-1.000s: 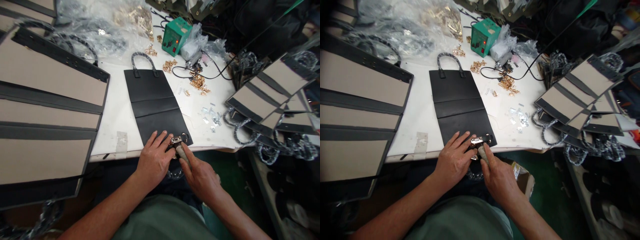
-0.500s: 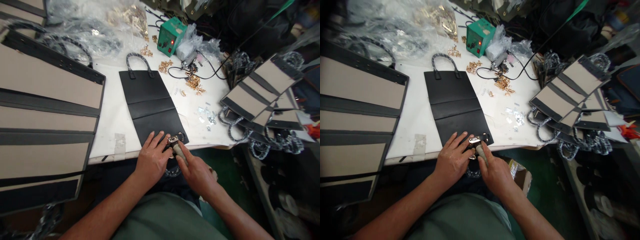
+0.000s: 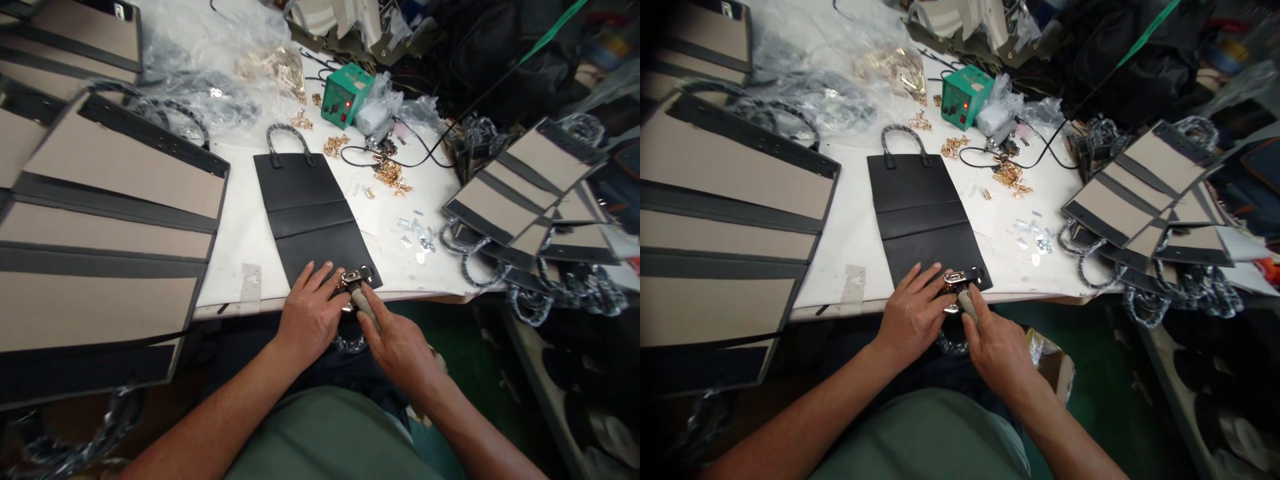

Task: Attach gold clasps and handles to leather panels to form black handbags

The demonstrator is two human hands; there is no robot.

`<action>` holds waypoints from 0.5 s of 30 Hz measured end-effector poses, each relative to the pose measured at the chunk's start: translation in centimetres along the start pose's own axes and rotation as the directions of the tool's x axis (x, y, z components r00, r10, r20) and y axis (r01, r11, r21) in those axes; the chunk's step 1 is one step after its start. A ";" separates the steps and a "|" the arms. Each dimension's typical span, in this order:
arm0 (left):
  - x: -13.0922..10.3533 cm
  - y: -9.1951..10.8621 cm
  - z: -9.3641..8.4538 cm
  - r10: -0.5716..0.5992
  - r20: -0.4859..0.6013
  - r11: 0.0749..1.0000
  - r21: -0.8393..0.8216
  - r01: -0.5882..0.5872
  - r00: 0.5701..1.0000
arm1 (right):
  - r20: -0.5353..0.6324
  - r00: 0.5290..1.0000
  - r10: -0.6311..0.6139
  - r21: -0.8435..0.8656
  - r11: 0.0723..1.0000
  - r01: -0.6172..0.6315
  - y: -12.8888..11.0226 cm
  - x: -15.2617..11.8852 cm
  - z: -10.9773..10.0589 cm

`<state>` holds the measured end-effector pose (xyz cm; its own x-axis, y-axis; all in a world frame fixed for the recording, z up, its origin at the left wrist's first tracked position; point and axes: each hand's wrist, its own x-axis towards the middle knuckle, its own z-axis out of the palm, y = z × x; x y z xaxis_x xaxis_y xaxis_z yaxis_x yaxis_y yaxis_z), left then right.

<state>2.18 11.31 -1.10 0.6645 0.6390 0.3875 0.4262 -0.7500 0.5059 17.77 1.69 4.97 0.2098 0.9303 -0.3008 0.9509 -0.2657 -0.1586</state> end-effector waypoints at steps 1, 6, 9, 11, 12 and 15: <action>0.0 0.0 0.0 0.001 0.002 1.000 -0.002 -0.001 1.000 | -0.003 1.000 0.005 0.003 1.000 -0.005 0.0 0.0 0.0; 0.1 -0.1 0.1 0.007 0.008 1.000 -0.006 -0.007 1.000 | 0.003 1.000 0.018 0.005 1.000 -0.018 -0.2 0.3 0.1; 0.2 0.0 0.2 0.006 0.005 1.000 0.004 -0.006 1.000 | 0.028 0.999 0.033 0.007 0.999 -0.034 -0.2 0.3 0.0; 0.2 0.1 0.1 0.006 0.008 1.000 0.011 -0.006 1.000 | 0.038 0.999 0.036 0.019 0.999 -0.037 -0.3 0.3 0.0; 0.2 0.1 0.1 0.005 0.012 1.000 0.015 -0.005 1.000 | 0.040 0.999 0.035 0.023 0.999 -0.036 -0.3 0.4 0.0; 0.3 0.2 0.1 0.003 0.030 1.000 0.018 -0.004 1.000 | 0.038 0.999 0.031 0.032 0.999 -0.032 -0.4 0.5 0.3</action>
<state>2.50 11.33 -0.96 0.6840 0.6312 0.3658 0.4347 -0.7553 0.4905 17.46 2.15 4.65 0.2300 0.9114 -0.3412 0.9360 -0.3032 -0.1788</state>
